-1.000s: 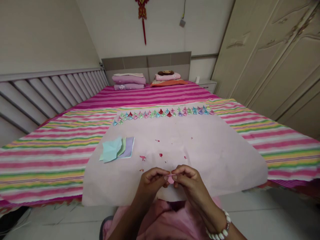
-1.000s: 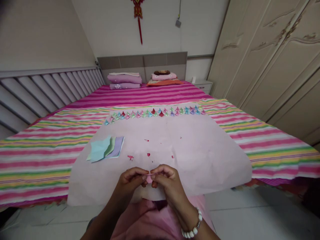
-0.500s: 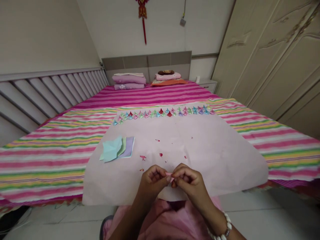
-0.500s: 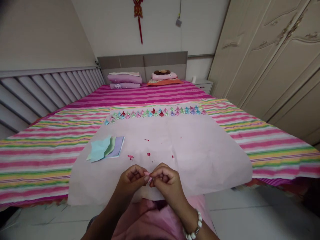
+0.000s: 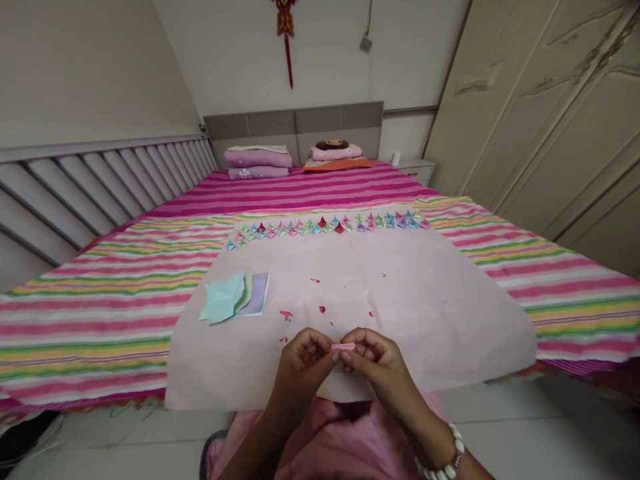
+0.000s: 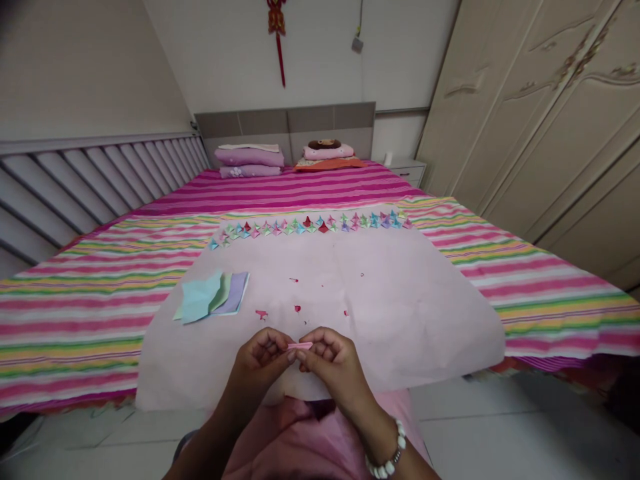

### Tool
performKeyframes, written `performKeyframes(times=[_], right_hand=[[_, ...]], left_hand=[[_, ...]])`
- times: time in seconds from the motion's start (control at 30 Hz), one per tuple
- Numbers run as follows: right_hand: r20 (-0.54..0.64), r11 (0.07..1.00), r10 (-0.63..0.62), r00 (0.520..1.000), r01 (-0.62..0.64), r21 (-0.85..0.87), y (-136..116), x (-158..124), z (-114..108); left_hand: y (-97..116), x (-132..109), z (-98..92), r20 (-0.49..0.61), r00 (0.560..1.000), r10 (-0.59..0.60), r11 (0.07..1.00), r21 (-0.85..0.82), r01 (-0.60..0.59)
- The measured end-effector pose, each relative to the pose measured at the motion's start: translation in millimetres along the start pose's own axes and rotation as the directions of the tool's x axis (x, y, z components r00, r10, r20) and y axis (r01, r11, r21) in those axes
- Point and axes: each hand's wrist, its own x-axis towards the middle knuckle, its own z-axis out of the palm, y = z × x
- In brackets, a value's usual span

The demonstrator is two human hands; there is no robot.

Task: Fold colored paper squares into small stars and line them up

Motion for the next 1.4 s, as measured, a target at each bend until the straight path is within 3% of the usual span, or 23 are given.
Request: performKeyframes(times=[0.23,0.43,0.73,0.87,1.1,1.4], right_hand=[[0.021,0.999,-0.024,0.999,0.025,-0.024,-3.0,0.6,0.9],[-0.002,0.998,-0.051,0.999,0.051,-0.036,0.1,-0.5,-1.3],[-0.008,0.994,-0.105,0.994,0.104,-0.045,0.5,1.4,-2.6],[-0.028,0.995,-0.088,0.996,0.086,-0.047,0.6,2.3,-2.9],[-0.028,0.999,-0.025,0.999,0.024,-0.035,4.0,5.8,-6.0],[-0.119,0.996,0.064,0.991,-0.056,0.067,14.2,14.8,-5.8]], left_hand=[[-3.5,0.9,-1.2,-0.033,0.998,-0.047,0.999,-0.005,0.047],[3.2,-0.4,0.8,0.052,0.992,-0.111,0.994,-0.004,0.111],[-0.4,3.2,-3.1,0.034,0.997,0.069,0.986,0.150,-0.073],[1.2,6.5,-4.4,-0.045,0.999,-0.003,0.993,0.120,0.009],[1.8,9.6,-8.4,-0.009,0.994,-0.110,0.987,0.118,0.111],[-14.4,18.4,-5.4,-0.082,0.965,-0.248,0.968,0.013,0.250]])
